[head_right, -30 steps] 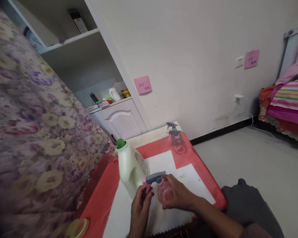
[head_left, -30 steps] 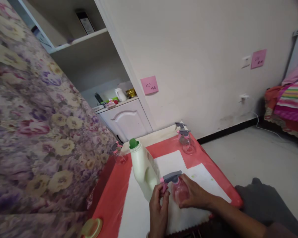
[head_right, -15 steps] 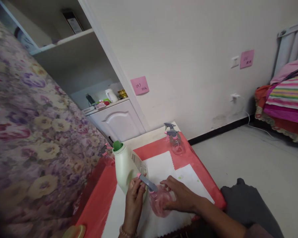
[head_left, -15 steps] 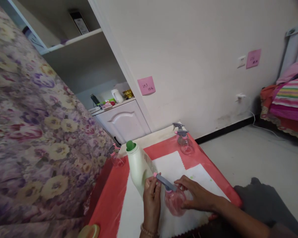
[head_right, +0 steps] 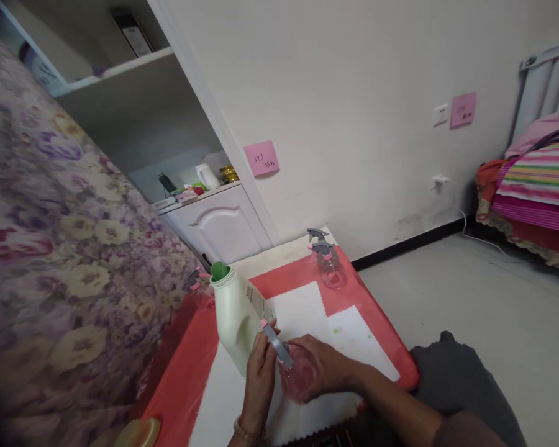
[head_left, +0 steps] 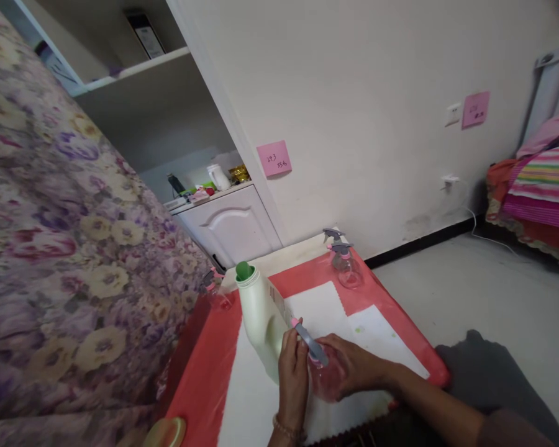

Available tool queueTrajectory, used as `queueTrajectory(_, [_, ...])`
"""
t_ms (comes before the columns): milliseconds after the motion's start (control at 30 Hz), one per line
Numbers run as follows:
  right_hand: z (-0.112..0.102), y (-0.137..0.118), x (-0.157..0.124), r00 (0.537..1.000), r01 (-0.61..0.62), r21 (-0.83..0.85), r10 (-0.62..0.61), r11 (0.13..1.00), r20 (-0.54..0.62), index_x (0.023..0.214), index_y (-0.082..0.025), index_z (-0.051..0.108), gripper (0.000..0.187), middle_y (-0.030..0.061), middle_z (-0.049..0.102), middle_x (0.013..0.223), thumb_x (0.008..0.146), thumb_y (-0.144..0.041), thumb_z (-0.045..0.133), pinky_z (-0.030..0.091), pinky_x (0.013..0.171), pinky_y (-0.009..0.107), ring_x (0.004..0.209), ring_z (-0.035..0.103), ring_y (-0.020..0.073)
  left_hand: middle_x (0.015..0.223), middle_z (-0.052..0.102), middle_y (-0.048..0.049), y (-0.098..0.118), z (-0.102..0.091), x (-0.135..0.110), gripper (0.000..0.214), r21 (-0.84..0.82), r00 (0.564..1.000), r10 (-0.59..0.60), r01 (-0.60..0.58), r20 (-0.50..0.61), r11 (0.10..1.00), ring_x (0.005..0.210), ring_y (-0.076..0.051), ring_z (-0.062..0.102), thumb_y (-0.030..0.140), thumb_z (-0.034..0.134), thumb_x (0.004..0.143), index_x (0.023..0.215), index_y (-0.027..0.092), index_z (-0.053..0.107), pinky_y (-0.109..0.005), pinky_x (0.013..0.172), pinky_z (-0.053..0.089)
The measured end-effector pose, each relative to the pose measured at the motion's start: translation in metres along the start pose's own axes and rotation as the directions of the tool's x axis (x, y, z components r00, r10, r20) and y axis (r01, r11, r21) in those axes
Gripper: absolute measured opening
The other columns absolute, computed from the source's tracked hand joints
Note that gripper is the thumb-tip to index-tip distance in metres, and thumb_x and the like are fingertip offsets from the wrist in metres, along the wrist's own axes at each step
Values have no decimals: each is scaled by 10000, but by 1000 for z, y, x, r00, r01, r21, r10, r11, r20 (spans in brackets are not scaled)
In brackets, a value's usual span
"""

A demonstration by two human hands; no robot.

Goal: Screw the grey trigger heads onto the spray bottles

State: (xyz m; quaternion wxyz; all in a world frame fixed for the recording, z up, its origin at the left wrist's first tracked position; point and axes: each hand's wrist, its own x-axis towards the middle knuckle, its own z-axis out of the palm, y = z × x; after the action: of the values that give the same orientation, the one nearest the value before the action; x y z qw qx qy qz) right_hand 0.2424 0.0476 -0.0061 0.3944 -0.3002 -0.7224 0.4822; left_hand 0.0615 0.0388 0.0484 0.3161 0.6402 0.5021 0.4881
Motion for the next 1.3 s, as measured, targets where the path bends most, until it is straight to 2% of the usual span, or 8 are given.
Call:
queueTrajectory(167, [8, -1, 1, 999, 47, 210, -47, 977, -6, 1294, -224, 461, 891, 78, 590, 1273, 490, -157, 839, 446, 1019, 450, 1176, 565, 287, 1300, 613, -109, -2, 4, 4, 462, -104, 994, -87, 94, 68, 990, 1253, -263, 519, 472, 510, 885, 1246, 196, 597, -426, 1084, 369])
queueTrajectory(300, [16, -4, -3, 990, 83, 98, -71, 992, -119, 1203, -221, 495, 755, 60, 610, 1181, 523, -155, 816, 472, 963, 414, 1093, 594, 267, 1341, 593, -105, -2, 3, 2, 471, -161, 990, -122, 132, 72, 978, 1252, -266, 528, 465, 538, 869, 1262, 209, 592, -424, 1077, 384])
queueTrajectory(467, [18, -3, -7, 977, 2, -19, -6, 1000, -215, 1157, -224, 500, 697, 34, 606, 1090, 531, -193, 807, 494, 881, 375, 978, 608, 243, 1248, 639, -92, 7, 1, -11, 403, -108, 995, -92, 89, -26, 990, 1170, -250, 573, 450, 585, 846, 1168, 213, 629, -384, 1031, 427])
queueTrajectory(633, [16, -1, -8, 976, -68, -3, 65, 998, -207, 1188, -226, 500, 825, 33, 599, 1126, 443, -178, 850, 481, 915, 407, 1038, 588, 276, 1100, 679, -72, 17, 4, -26, 291, -56, 998, -54, 55, 8, 997, 1055, -234, 612, 405, 550, 874, 1066, 208, 644, -349, 961, 465])
queueTrajectory(800, [13, 1, -7, 988, -10, 75, 21, 997, -151, 1252, -241, 500, 897, 59, 563, 1217, 439, -224, 878, 450, 979, 456, 1158, 536, 310, 1128, 666, -66, 17, 9, -29, 272, -41, 997, -50, 52, 61, 998, 1079, -236, 600, 344, 610, 838, 1075, 212, 636, -332, 967, 455])
queueTrajectory(1000, [9, 4, -4, 998, 14, 182, -3, 983, -63, 1298, -231, 487, 927, 84, 560, 1275, 462, -266, 884, 437, 999, 475, 1179, 542, 313, 1154, 662, -76, 18, 9, -24, 270, -45, 988, -34, 41, 148, 998, 1098, -258, 586, 330, 609, 831, 1066, 200, 644, -335, 929, 478])
queueTrajectory(1133, [8, 2, -3, 998, -2, 168, 11, 986, -55, 1316, -227, 476, 949, 93, 567, 1290, 459, -253, 883, 440, 1001, 490, 1176, 551, 325, 1119, 679, -75, 19, 8, -24, 267, -81, 990, -31, 42, 138, 996, 1099, -270, 587, 348, 603, 831, 1046, 197, 653, -327, 894, 491])
queueTrajectory(1300, [11, 1, -4, 996, 17, 127, -5, 992, -89, 1306, -240, 487, 937, 84, 566, 1305, 454, -208, 873, 420, 1020, 485, 1205, 534, 332, 1007, 693, -52, 18, 10, -25, 235, -78, 996, -41, 47, 77, 996, 960, -239, 626, 363, 621, 821, 990, 204, 659, -316, 858, 492])
